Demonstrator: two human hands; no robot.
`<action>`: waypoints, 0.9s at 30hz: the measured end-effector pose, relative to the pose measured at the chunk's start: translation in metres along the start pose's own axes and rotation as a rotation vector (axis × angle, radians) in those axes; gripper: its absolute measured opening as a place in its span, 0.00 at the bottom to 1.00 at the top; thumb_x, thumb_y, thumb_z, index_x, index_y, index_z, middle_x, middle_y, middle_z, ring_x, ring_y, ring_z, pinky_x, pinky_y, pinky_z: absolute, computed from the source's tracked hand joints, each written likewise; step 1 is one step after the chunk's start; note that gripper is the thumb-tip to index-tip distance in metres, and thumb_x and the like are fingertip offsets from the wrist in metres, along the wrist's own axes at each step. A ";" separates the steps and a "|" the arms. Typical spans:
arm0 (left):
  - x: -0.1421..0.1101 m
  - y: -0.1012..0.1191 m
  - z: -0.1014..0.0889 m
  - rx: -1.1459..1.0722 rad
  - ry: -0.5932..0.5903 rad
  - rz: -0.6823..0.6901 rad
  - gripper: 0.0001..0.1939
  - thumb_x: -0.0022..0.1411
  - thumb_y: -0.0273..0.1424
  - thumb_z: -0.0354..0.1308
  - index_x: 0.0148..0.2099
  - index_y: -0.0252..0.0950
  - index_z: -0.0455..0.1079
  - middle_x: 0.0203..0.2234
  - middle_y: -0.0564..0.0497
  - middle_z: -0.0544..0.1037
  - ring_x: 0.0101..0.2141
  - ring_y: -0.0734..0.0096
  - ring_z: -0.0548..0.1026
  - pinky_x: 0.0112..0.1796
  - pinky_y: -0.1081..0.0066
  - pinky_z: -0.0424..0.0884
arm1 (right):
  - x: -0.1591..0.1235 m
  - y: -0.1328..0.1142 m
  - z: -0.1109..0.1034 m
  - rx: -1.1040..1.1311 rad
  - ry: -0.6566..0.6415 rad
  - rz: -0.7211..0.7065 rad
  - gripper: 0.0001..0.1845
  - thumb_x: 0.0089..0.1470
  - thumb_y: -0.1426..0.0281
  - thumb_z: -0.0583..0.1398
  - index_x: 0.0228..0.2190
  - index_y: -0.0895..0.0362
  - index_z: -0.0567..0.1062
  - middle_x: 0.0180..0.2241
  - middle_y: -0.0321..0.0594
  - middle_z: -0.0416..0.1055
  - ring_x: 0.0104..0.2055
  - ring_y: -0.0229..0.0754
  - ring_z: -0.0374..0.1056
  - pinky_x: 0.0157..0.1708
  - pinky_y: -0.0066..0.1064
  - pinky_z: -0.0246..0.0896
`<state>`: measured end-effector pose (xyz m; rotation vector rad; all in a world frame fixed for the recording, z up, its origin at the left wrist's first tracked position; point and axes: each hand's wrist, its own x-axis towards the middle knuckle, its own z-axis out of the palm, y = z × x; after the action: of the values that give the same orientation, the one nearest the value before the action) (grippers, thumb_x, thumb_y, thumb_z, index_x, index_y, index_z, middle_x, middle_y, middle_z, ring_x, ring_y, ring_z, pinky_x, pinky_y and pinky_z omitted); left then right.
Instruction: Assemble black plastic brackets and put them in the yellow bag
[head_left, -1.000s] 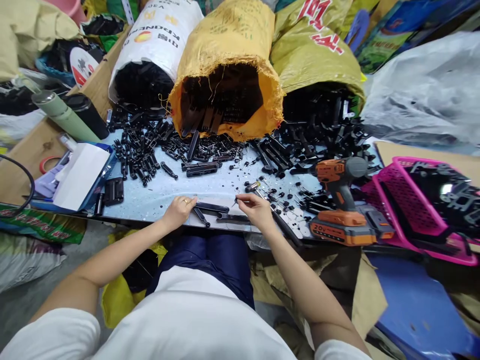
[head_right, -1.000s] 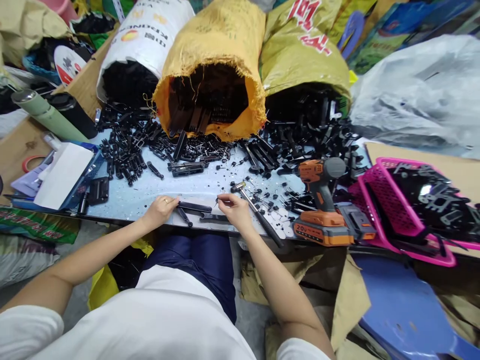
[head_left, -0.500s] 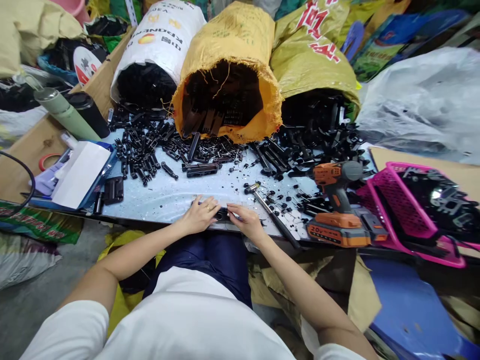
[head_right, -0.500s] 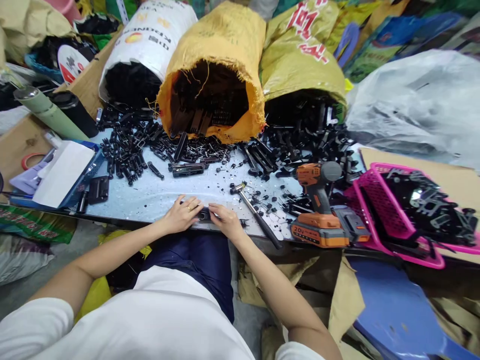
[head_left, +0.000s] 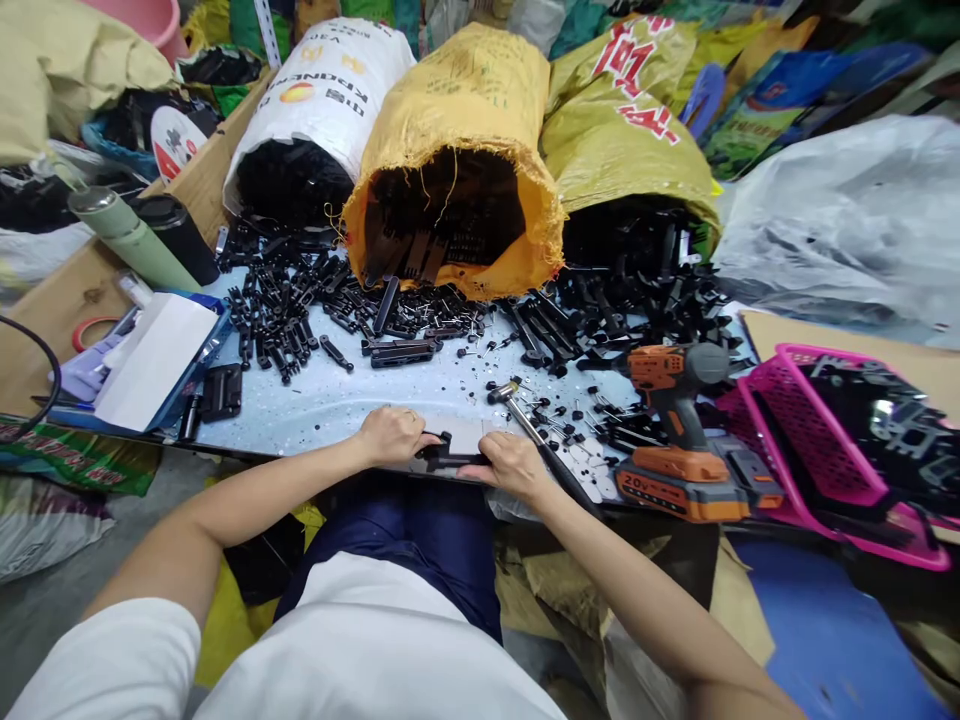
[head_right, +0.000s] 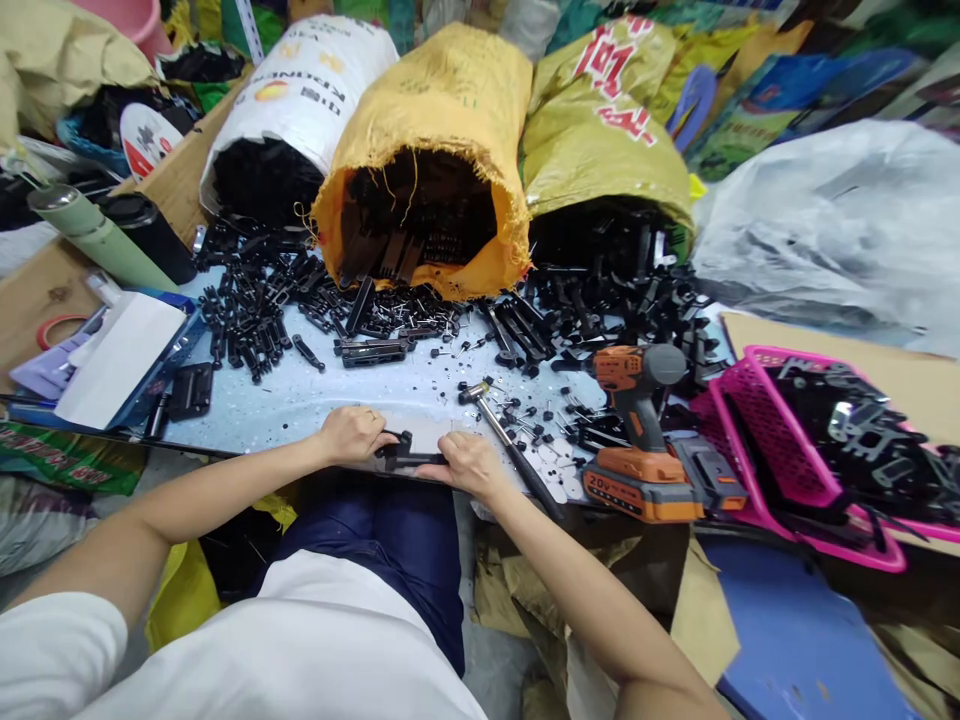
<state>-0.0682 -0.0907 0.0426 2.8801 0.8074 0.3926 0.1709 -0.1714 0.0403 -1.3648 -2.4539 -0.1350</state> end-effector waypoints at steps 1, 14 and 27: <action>-0.003 0.004 -0.012 -0.060 0.048 0.018 0.30 0.67 0.47 0.36 0.26 0.32 0.68 0.20 0.44 0.72 0.24 0.67 0.71 0.25 0.72 0.63 | 0.004 -0.004 -0.013 0.075 0.030 -0.058 0.31 0.52 0.43 0.50 0.17 0.58 0.64 0.17 0.37 0.59 0.20 0.34 0.56 0.22 0.29 0.43; -0.030 0.099 -0.054 -0.916 0.763 0.097 0.31 0.68 0.46 0.27 0.37 0.35 0.68 0.21 0.48 0.72 0.25 0.71 0.71 0.28 0.72 0.67 | 0.048 -0.121 0.017 1.255 0.744 0.209 0.33 0.52 0.40 0.37 0.39 0.50 0.64 0.34 0.43 0.63 0.36 0.44 0.64 0.35 0.40 0.62; 0.057 -0.053 0.036 0.225 0.135 -0.240 0.38 0.59 0.54 0.46 0.57 0.26 0.61 0.41 0.35 0.72 0.45 0.52 0.69 0.43 0.59 0.63 | 0.260 0.122 0.086 0.281 0.185 0.632 0.22 0.56 0.61 0.53 0.47 0.63 0.64 0.42 0.55 0.68 0.47 0.52 0.62 0.48 0.45 0.55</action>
<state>-0.0370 -0.0178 0.0102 2.9303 1.2808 0.5003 0.1262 0.1249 0.0354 -1.8145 -1.7149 0.2158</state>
